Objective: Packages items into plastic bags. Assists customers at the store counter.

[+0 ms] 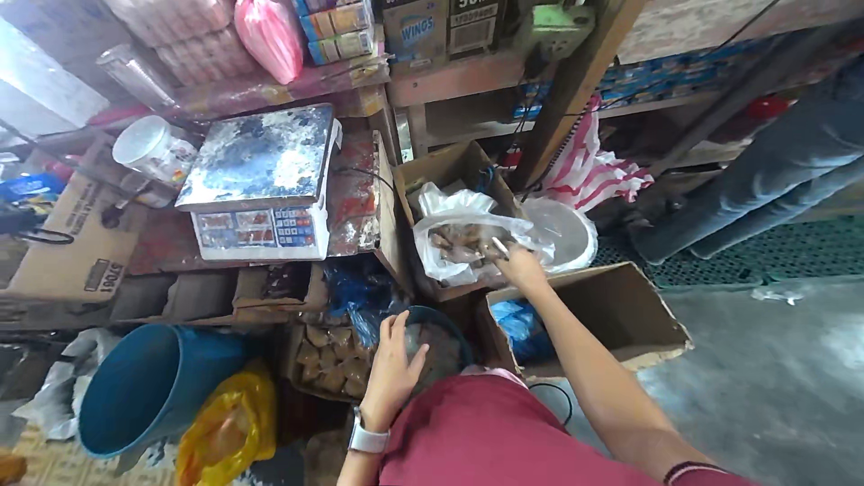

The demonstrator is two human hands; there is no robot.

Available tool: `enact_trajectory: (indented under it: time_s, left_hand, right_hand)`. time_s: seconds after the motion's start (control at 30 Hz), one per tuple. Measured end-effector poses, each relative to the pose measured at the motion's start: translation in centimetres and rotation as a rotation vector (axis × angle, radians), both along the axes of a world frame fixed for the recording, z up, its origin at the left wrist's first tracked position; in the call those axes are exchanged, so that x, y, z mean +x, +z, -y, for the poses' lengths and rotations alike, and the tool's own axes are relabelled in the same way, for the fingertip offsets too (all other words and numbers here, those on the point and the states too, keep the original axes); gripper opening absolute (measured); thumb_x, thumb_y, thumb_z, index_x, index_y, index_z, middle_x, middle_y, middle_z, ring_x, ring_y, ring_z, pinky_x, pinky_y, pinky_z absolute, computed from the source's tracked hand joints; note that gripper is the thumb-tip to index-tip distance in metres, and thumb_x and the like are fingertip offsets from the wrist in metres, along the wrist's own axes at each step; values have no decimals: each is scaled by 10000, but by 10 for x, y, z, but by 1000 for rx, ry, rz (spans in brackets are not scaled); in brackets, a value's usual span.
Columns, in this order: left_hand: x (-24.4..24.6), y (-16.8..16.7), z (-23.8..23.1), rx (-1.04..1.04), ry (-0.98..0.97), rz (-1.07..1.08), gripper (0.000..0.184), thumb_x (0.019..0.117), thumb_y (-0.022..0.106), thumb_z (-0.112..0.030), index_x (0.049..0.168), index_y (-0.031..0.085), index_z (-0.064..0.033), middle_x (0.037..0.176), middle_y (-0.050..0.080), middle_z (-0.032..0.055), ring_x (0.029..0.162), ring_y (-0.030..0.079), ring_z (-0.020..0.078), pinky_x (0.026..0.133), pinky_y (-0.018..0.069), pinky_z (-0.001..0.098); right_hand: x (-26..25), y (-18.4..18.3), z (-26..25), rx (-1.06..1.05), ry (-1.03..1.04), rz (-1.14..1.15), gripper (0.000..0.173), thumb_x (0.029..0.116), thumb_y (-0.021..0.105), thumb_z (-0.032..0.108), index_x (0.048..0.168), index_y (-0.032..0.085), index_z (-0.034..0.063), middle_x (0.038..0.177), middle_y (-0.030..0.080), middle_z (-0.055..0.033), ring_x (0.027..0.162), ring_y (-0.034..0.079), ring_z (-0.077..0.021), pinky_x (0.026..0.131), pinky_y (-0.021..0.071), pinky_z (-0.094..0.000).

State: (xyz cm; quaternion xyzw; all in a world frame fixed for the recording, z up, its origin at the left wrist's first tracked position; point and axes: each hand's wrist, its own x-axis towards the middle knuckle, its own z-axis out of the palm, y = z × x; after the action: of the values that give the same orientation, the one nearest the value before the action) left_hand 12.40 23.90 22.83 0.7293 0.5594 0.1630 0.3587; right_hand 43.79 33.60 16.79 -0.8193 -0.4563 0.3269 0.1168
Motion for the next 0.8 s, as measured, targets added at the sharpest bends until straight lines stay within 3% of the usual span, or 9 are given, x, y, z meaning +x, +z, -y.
enact_trajectory:
  time_s: [0.1, 0.2, 0.3, 0.43, 0.5, 0.57, 0.67, 0.73, 0.8]
  left_hand:
    - [-7, -6, 8, -84, 24, -15, 648, 955, 690, -222, 1499, 435, 21, 1462, 463, 291, 1179, 630, 335, 971, 550, 410]
    - [1, -1, 8, -74, -13, -48, 609, 959, 688, -220, 1476, 474, 19, 1475, 458, 289, 1230, 603, 355, 1019, 526, 429]
    - [29, 2, -3, 181, -181, -95, 489, 939, 700, -175, 1357, 597, 57, 1428, 538, 284, 1344, 525, 412, 1130, 436, 487]
    - [77, -15, -32, 513, -442, -144, 406, 880, 734, -113, 1253, 683, 38, 1410, 597, 224, 1383, 499, 422, 1138, 409, 545]
    - [94, -29, -45, 462, -531, -251, 512, 872, 747, -117, 1343, 620, 39, 1491, 530, 222, 1445, 429, 410, 1177, 342, 561]
    - [108, -41, -60, 345, -600, -405, 656, 880, 730, -82, 1478, 485, 29, 1582, 421, 221, 1515, 314, 397, 1208, 242, 601]
    - [121, -56, -84, 188, -675, -592, 695, 917, 606, 66, 1563, 362, -4, 1617, 362, 222, 1557, 198, 399, 1229, 121, 643]
    - [119, -66, -98, 146, -661, -614, 595, 946, 553, 95, 1521, 442, -7, 1483, 527, 240, 1510, 305, 428, 1236, 112, 647]
    - [113, -73, -104, 156, -643, -573, 356, 977, 521, 63, 1313, 634, 35, 1303, 644, 243, 1389, 476, 430, 1229, 163, 641]
  right_hand:
    - [-10, 10, -1, 15, 39, 58, 417, 1038, 568, 240, 1337, 600, -49, 1344, 598, -302, 1251, 589, -467, 1029, 456, -639]
    - [-12, 7, -12, -28, 178, 60, 379, 1051, 545, 211, 1321, 620, -44, 1349, 605, -291, 1276, 578, -453, 1057, 437, -631]
    - [-20, -13, -19, -176, 379, -17, 410, 1031, 559, 206, 1373, 596, -18, 1366, 588, -310, 1308, 544, -475, 1079, 402, -664]
    - [-48, -28, 0, -168, 557, -85, 403, 1005, 613, 205, 1350, 627, -2, 1340, 610, -306, 1279, 558, -499, 1044, 412, -707]
    - [-55, -26, 7, -169, 517, -91, 391, 1028, 566, 234, 1350, 631, 23, 1362, 616, -259, 1287, 571, -452, 1047, 432, -672]
    - [-51, -27, 7, -142, 425, -97, 401, 1036, 551, 209, 1402, 587, 48, 1345, 628, -255, 1264, 594, -446, 1037, 455, -649]
    - [-32, -21, -6, -183, 277, -18, 438, 1017, 586, 258, 1414, 582, 74, 1385, 604, -234, 1274, 588, -432, 1028, 463, -640]
    - [-13, -26, -18, -209, 272, -6, 521, 977, 664, 394, 1366, 624, 50, 1379, 605, -250, 1289, 572, -444, 1041, 444, -659]
    - [3, -36, -29, -190, 295, -56, 665, 909, 734, 517, 1376, 623, 56, 1380, 596, -269, 1309, 548, -462, 1065, 416, -680]
